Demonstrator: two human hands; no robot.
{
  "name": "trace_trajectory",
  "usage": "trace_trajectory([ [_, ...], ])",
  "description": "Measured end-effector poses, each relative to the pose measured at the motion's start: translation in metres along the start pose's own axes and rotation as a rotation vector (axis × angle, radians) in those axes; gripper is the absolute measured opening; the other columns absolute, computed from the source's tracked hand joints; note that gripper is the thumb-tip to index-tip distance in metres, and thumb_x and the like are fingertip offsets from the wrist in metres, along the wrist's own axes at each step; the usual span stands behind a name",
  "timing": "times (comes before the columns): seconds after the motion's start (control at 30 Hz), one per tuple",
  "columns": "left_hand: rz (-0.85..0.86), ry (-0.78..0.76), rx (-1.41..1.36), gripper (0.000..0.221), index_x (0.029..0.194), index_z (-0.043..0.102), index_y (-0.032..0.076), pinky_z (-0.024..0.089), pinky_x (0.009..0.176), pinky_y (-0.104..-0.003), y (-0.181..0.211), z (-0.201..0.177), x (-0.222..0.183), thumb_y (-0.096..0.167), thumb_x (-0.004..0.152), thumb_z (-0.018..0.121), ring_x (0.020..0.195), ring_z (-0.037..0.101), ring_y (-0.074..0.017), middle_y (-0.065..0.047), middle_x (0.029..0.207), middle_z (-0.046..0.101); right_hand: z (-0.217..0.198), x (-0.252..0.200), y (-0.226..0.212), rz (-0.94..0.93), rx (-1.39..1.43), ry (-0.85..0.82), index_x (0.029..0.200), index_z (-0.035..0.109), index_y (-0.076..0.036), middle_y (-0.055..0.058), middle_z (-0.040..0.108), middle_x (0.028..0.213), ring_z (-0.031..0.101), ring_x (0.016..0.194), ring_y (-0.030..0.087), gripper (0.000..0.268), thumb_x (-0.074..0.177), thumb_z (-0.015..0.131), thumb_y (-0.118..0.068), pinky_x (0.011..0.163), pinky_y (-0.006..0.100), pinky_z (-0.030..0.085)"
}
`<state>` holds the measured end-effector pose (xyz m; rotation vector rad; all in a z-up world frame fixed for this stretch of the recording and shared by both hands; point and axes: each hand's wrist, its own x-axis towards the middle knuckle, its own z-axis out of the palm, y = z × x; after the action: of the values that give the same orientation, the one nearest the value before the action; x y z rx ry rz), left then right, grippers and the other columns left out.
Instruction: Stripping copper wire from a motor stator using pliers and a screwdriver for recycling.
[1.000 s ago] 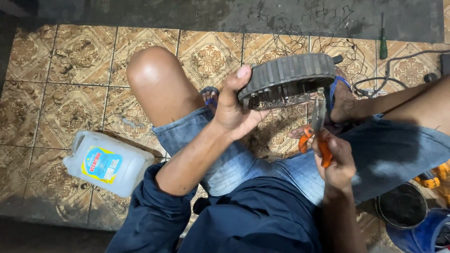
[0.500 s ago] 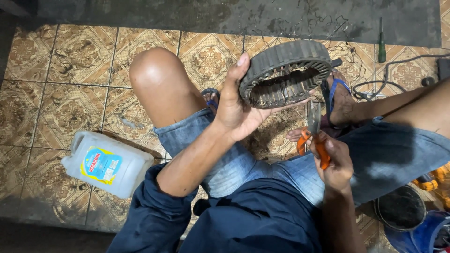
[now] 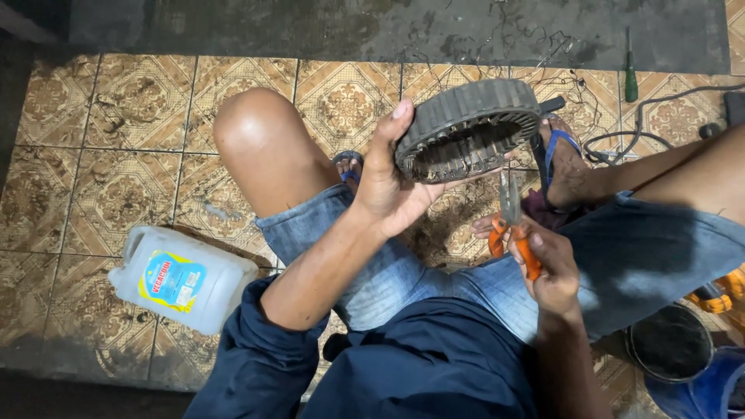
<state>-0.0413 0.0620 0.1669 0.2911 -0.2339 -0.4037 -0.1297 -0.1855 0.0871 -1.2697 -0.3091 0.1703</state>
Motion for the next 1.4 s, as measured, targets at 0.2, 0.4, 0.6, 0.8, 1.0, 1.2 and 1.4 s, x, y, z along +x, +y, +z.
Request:
trace_trajectory([
  [0.2,0.026,0.058,0.043,0.064,0.133,0.049,-0.005,0.046,0.107,-0.063,-0.006,-0.014,0.005,0.044,0.097,0.069,0.114,0.063,-0.0413,-0.027,0.122,0.058,0.019,0.007,0.0,-0.162,0.007,0.161,0.085,0.058,0.006,0.009,0.044,0.057,0.039,0.059,0.019,0.036,0.103,0.049,-0.024,0.071,0.036,0.038],
  [0.4,0.023,0.052,0.076,0.061,0.13,0.05,-0.007,0.047,0.106,-0.061,-0.008,-0.025,0.007,0.043,0.097,0.066,0.113,0.064,-0.0392,-0.026,0.117,0.06,-0.005,-0.003,0.005,-0.035,-0.021,-0.007,0.104,0.063,0.008,0.033,0.063,0.128,0.069,0.116,0.041,0.037,0.103,0.04,-0.02,0.107,0.05,0.052],
  [0.6,0.05,0.014,0.095,0.061,0.13,0.049,-0.009,0.047,0.107,-0.062,-0.008,-0.021,0.006,0.04,0.098,0.066,0.112,0.064,-0.0413,-0.027,0.116,0.059,0.031,0.014,-0.01,-0.209,0.032,0.145,0.072,0.056,0.007,0.013,0.044,0.054,0.063,0.069,0.041,0.043,0.103,0.048,-0.022,0.076,0.058,0.054],
  [0.8,0.044,0.01,0.108,0.06,0.129,0.05,-0.008,0.047,0.106,-0.06,-0.009,-0.033,0.006,0.041,0.097,0.066,0.113,0.064,-0.0397,-0.026,0.116,0.06,0.007,0.006,0.013,-0.214,0.038,0.131,0.073,0.057,0.007,0.01,0.045,0.055,0.059,0.065,0.035,0.043,0.104,0.048,-0.022,0.076,0.059,0.054],
  [1.0,0.056,-0.01,0.122,0.059,0.13,0.049,-0.008,0.048,0.107,-0.058,-0.012,-0.04,0.006,0.039,0.099,0.065,0.114,0.064,-0.0377,-0.025,0.117,0.059,0.01,0.007,0.009,-0.233,0.037,0.106,0.069,0.056,0.005,0.01,0.046,0.057,0.065,0.076,0.043,0.045,0.106,0.048,-0.021,0.077,0.062,0.055],
  [1.2,0.059,-0.009,0.085,0.057,0.129,0.051,-0.009,0.049,0.105,-0.058,-0.012,-0.034,0.006,0.037,0.098,0.066,0.112,0.065,-0.0386,-0.026,0.116,0.06,0.025,0.012,-0.007,-0.24,-0.001,0.114,0.067,0.055,0.004,0.01,0.045,0.057,0.065,0.075,0.044,0.045,0.103,0.048,-0.022,0.074,0.063,0.055],
  [1.4,0.063,0.018,0.087,0.055,0.127,0.051,-0.009,0.05,0.104,-0.058,-0.011,-0.035,0.004,0.036,0.098,0.066,0.11,0.066,-0.038,-0.026,0.114,0.061,0.025,0.012,-0.007,-0.201,0.004,0.133,0.073,0.055,0.004,0.007,0.041,0.057,0.057,0.065,0.028,0.04,0.102,0.049,-0.022,0.077,0.047,0.05],
])
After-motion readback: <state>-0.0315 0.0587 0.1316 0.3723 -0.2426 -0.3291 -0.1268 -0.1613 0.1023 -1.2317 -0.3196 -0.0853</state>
